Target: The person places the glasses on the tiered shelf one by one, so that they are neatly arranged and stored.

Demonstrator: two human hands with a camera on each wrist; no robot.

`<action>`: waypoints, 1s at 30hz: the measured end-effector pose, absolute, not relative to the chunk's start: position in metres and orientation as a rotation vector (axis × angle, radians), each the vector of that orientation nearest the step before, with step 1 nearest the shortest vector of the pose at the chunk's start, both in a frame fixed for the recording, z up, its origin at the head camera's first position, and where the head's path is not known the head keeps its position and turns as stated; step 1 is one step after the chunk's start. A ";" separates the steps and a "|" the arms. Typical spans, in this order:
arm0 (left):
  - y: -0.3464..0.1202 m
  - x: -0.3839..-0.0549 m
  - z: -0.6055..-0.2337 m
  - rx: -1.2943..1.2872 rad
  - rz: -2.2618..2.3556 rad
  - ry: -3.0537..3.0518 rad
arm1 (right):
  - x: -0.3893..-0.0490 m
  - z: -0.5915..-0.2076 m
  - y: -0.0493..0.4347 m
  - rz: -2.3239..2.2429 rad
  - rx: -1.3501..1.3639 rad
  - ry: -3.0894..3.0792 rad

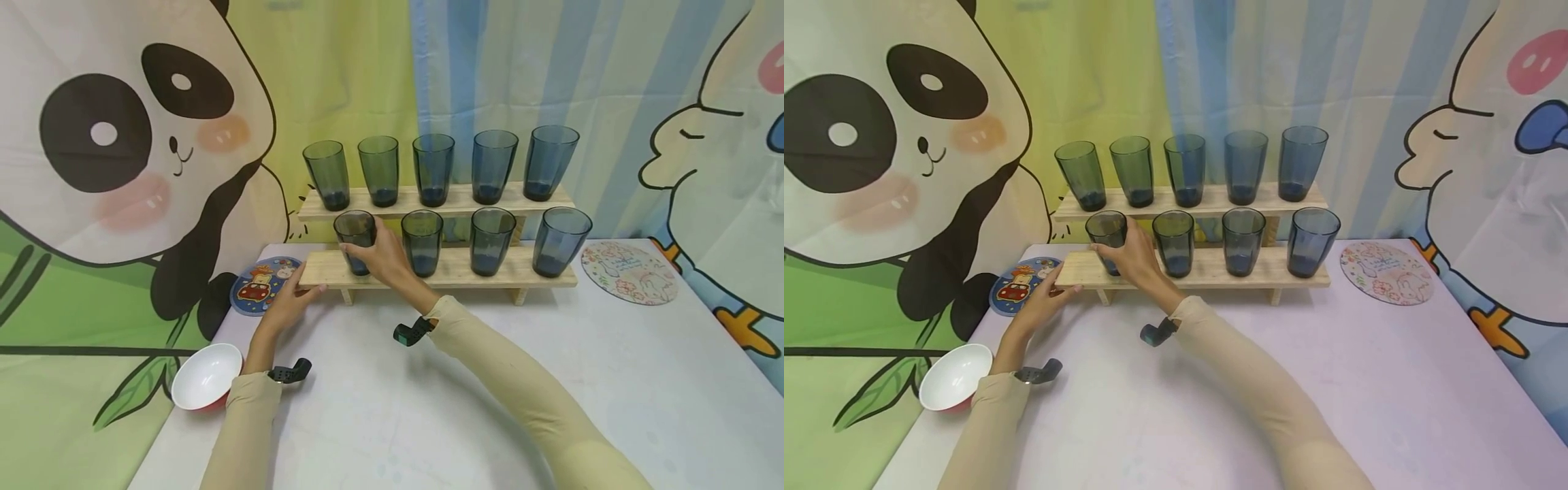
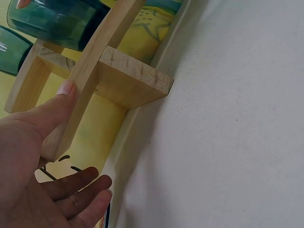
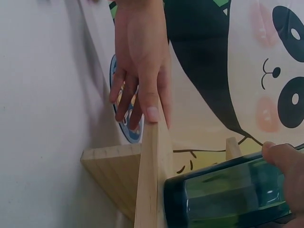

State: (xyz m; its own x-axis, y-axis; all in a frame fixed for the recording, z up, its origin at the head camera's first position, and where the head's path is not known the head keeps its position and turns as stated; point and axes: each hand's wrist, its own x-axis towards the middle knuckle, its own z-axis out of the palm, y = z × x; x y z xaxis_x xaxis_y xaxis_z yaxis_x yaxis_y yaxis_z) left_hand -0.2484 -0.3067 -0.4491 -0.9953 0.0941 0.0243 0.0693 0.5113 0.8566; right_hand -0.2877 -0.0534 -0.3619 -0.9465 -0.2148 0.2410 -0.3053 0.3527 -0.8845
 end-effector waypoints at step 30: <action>-0.292 -0.248 -0.424 0.135 1.454 2.683 | -0.266 -0.380 -0.034 1.562 0.582 -2.683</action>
State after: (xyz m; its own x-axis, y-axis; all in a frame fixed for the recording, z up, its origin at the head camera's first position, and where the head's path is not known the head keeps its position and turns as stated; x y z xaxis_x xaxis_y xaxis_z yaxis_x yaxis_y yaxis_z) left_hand -0.2481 -0.2918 -0.4243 -0.9923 0.1192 -0.0345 0.0361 0.5438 0.8385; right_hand -0.2656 -0.0335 -0.3803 -0.9319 -0.3217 0.1677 -0.3047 0.4432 -0.8430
